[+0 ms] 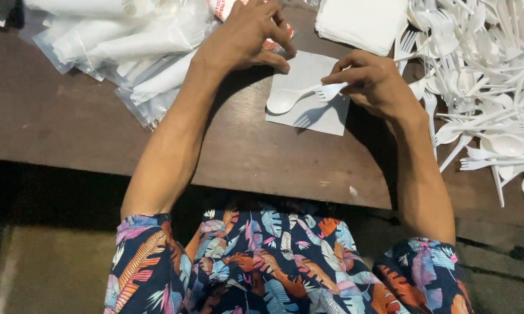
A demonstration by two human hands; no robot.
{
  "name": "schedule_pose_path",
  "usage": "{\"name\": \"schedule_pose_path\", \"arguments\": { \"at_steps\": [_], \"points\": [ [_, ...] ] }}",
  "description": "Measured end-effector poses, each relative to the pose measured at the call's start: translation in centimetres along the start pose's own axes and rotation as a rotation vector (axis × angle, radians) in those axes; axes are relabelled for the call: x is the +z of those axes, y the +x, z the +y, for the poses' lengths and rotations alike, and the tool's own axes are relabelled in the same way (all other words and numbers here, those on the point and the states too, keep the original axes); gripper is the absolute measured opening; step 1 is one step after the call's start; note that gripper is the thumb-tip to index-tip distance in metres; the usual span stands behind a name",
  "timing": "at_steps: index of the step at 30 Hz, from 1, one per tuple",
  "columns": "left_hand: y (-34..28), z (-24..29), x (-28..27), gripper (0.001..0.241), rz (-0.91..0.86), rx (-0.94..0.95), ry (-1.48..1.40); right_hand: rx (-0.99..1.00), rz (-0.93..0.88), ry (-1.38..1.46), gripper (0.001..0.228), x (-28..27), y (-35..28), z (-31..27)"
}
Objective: Wrapping plastic spoons and forks in paper napkins and placing them into plastic sleeves.
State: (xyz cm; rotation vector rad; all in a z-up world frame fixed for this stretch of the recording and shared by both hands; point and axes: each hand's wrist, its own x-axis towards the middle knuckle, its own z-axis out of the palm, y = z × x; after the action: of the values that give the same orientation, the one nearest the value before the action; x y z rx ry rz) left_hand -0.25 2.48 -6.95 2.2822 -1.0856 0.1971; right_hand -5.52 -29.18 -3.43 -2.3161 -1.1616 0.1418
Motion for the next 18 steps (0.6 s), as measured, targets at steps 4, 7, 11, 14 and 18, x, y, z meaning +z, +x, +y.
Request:
{"name": "schedule_pose_path", "arguments": {
  "at_steps": [4,7,11,14,18],
  "points": [
    [0.1,-0.2,0.1,0.027,-0.011,-0.004,-0.001,0.049,-0.041,0.023,0.054,0.2,0.0,0.4],
    [0.1,-0.5,0.3,0.027,-0.029,-0.001,-0.004,0.039,-0.052,-0.003,0.056,0.2,0.1,0.4],
    [0.1,-0.5,0.5,0.027,-0.036,-0.016,0.03,0.05,-0.05,0.008,0.052,0.1,0.2,0.0],
    [0.0,-0.8,0.5,0.03,-0.034,-0.014,0.033,0.036,-0.05,0.015,0.048,0.0,0.2,-0.1],
    [0.0,-1.1,0.6,0.032,-0.036,0.003,0.039,0.01,0.0,0.043,0.046,-0.9,0.3,-1.1]
  ]
}}
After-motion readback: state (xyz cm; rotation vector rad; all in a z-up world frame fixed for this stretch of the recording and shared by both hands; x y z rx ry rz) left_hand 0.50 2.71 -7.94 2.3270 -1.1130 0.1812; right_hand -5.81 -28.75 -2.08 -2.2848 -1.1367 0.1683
